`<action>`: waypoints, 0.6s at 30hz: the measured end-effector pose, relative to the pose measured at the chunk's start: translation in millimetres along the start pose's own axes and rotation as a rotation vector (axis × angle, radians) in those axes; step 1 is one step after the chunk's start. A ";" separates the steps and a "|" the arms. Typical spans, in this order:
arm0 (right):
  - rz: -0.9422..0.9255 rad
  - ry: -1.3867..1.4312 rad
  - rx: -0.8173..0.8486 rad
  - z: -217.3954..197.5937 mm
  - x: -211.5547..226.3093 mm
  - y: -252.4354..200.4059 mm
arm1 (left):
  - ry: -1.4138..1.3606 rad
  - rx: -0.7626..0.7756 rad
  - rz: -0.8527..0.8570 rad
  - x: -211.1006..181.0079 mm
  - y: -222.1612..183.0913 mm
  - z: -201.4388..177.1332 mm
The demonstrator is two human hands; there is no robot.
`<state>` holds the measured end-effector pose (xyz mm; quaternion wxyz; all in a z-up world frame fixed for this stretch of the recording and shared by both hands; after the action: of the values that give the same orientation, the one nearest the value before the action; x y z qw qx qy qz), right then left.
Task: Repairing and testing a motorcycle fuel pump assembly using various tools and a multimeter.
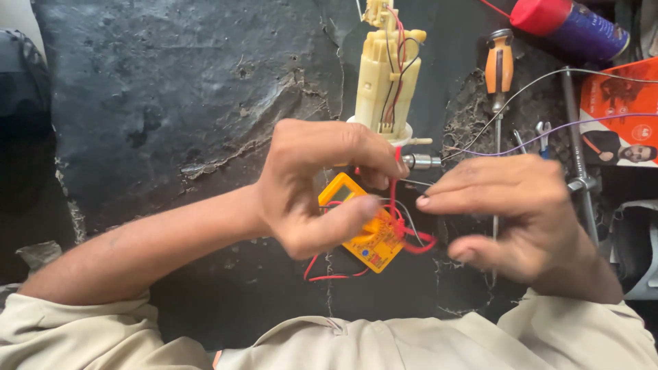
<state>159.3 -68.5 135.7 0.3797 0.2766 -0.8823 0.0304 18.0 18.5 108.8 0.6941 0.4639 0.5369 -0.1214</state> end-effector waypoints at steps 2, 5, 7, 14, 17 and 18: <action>0.044 0.103 -0.056 -0.2 -5.2 -5.4 | -0.005 -0.017 -0.113 12.9 -5.1 5.2; 0.363 0.124 -0.239 -7.7 -34.9 -12.9 | -0.254 -0.133 -0.427 45.4 -9.9 6.3; 0.657 0.508 -0.580 -15.3 -63.8 -26.1 | -0.578 -0.237 -0.492 52.1 -5.1 0.4; 0.478 1.118 -0.731 1.8 -104.5 -59.4 | -0.870 -0.162 -0.613 74.1 -14.8 11.1; 0.459 1.044 -0.748 4.5 -97.2 -51.5 | -0.710 -0.169 -0.636 75.6 -20.7 8.3; 0.479 0.981 -0.793 2.3 -93.9 -50.4 | -0.559 -0.144 -0.574 67.4 -18.0 5.1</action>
<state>236.0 -68.0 61.6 0.7920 -0.1328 -0.5890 -0.0901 35.7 27.0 41.6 0.7819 0.1943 0.4423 -0.3939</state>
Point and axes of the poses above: each hand's wrist, its own y-axis towards the middle knuckle, its own z-axis out of the palm, x = y × z, the point moved 9 cm from there along y, towards the middle knuckle, and after that the axes turned 7 degrees about -z, right-handed, at the moved point
